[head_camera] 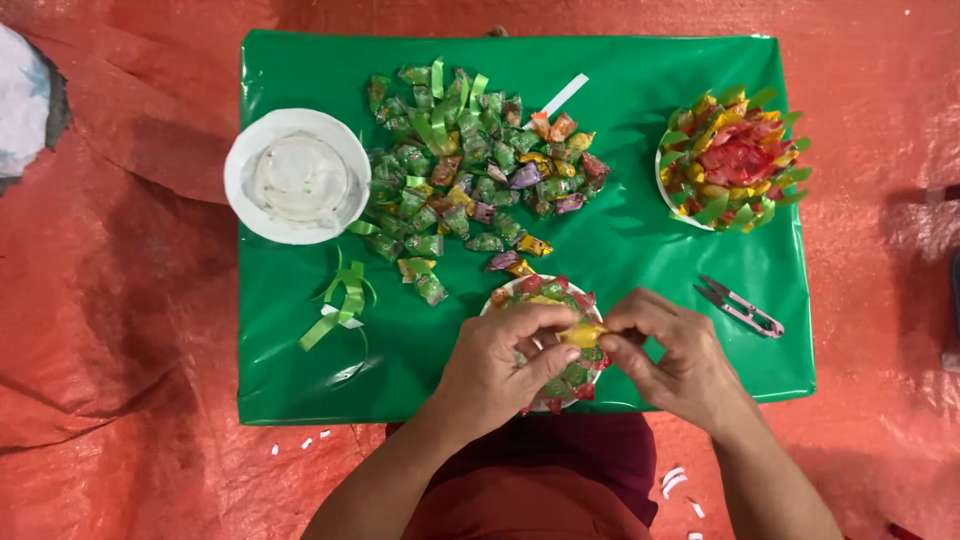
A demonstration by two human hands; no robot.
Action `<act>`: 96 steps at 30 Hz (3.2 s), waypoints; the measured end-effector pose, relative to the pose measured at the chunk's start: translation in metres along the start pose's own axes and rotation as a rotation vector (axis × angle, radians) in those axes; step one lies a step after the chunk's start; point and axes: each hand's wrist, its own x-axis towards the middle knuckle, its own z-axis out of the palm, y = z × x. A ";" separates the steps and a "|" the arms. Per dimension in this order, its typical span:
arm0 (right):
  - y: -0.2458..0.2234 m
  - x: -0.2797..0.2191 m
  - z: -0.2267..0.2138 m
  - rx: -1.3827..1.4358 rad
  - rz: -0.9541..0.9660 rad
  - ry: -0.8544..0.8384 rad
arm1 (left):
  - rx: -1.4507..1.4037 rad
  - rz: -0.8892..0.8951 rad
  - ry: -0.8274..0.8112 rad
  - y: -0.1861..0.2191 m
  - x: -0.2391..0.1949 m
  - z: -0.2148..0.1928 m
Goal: Gluing and arranging wrapped candies into a decorative bowl on a table.
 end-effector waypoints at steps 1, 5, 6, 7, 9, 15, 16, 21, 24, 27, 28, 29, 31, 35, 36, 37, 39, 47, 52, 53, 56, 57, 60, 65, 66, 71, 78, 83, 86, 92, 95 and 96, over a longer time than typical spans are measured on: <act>0.004 -0.005 0.003 0.001 0.005 0.003 | -0.001 -0.004 -0.004 -0.001 0.004 -0.004; 0.018 -0.021 0.020 -0.387 0.064 0.134 | 0.516 0.272 0.016 -0.020 0.012 -0.013; 0.022 -0.023 0.025 -0.501 0.079 0.160 | 0.604 0.303 0.026 -0.030 0.013 -0.013; 0.026 -0.024 0.028 -0.500 0.082 0.160 | 0.603 0.300 0.023 -0.030 0.013 -0.014; 0.032 -0.026 0.035 -0.608 0.055 0.176 | 0.613 0.302 0.029 -0.029 0.013 -0.017; 0.030 -0.024 0.042 -0.735 0.034 0.167 | 0.590 0.249 0.066 -0.024 0.008 -0.027; 0.030 -0.023 0.043 -0.734 0.034 0.163 | 0.588 0.246 0.069 -0.024 0.007 -0.029; 0.033 -0.022 0.046 -0.805 0.014 0.145 | 0.563 0.228 0.079 -0.032 0.003 -0.036; 0.029 -0.019 0.048 -0.837 -0.007 0.128 | 0.564 0.221 0.072 -0.032 0.003 -0.039; 0.027 -0.016 0.049 -0.875 0.014 0.088 | 0.564 0.211 0.064 -0.030 0.003 -0.040; 0.025 -0.014 0.049 -0.874 0.013 0.088 | 0.565 0.211 0.065 -0.030 0.003 -0.041; 0.023 -0.012 0.049 -0.883 0.013 0.079 | 0.568 0.208 0.058 -0.030 0.003 -0.041; 0.025 -0.011 0.049 -0.892 0.015 0.070 | 0.570 0.205 0.051 -0.029 0.004 -0.042; 0.034 -0.013 0.050 -0.894 0.032 0.043 | 0.547 0.195 0.057 -0.029 0.003 -0.045; 0.035 -0.013 0.050 -0.891 0.034 0.035 | 0.551 0.191 0.052 -0.029 0.003 -0.046; 0.035 -0.013 0.050 -0.891 0.035 0.034 | 0.551 0.190 0.052 -0.029 0.003 -0.047; 0.036 -0.012 0.048 -0.891 0.048 0.016 | 0.545 0.181 0.060 -0.028 0.002 -0.048; 0.013 -0.025 0.018 -0.706 0.211 0.037 | 0.533 0.118 0.060 -0.008 -0.002 -0.060; 0.030 -0.081 0.015 -0.302 0.422 0.110 | 0.594 -0.102 0.089 -0.036 -0.032 -0.072; 0.037 -0.093 0.024 -0.061 0.508 0.121 | 0.584 -0.223 0.081 -0.043 -0.036 -0.072; 0.049 -0.118 0.049 0.311 0.580 0.208 | 0.504 -0.446 0.065 -0.048 -0.041 -0.070; 0.052 -0.124 0.057 0.437 0.567 0.286 | 0.434 -0.545 0.058 -0.047 -0.041 -0.069; 0.048 -0.116 0.057 0.386 0.572 0.260 | 0.328 -0.520 0.077 -0.049 -0.047 -0.066; 0.058 -0.085 0.041 0.374 0.529 0.169 | 0.351 -0.600 0.056 -0.039 -0.066 -0.063; 0.060 -0.075 0.037 0.368 0.517 0.131 | 0.371 -0.673 0.007 -0.034 -0.070 -0.062; 0.064 -0.011 0.016 0.050 0.365 -0.016 | 0.390 -0.525 0.005 -0.043 -0.093 -0.060; 0.118 0.110 -0.012 -0.601 0.055 0.173 | 0.572 -0.342 0.068 -0.065 -0.110 -0.075; 0.142 0.165 -0.011 -0.650 0.154 0.073 | 0.399 -0.324 0.149 -0.066 -0.111 -0.077; 0.124 0.190 -0.010 -0.728 0.425 -0.108 | 0.369 -0.341 0.133 -0.067 -0.110 -0.077; 0.152 0.184 -0.021 -0.822 0.552 -0.335 | 0.346 -0.341 0.098 -0.075 -0.112 -0.079; 0.145 0.177 -0.025 -0.733 0.524 -0.311 | 0.357 -0.344 0.100 -0.073 -0.111 -0.079; 0.137 0.175 -0.027 -0.668 0.525 -0.296 | 0.368 -0.347 0.101 -0.072 -0.111 -0.079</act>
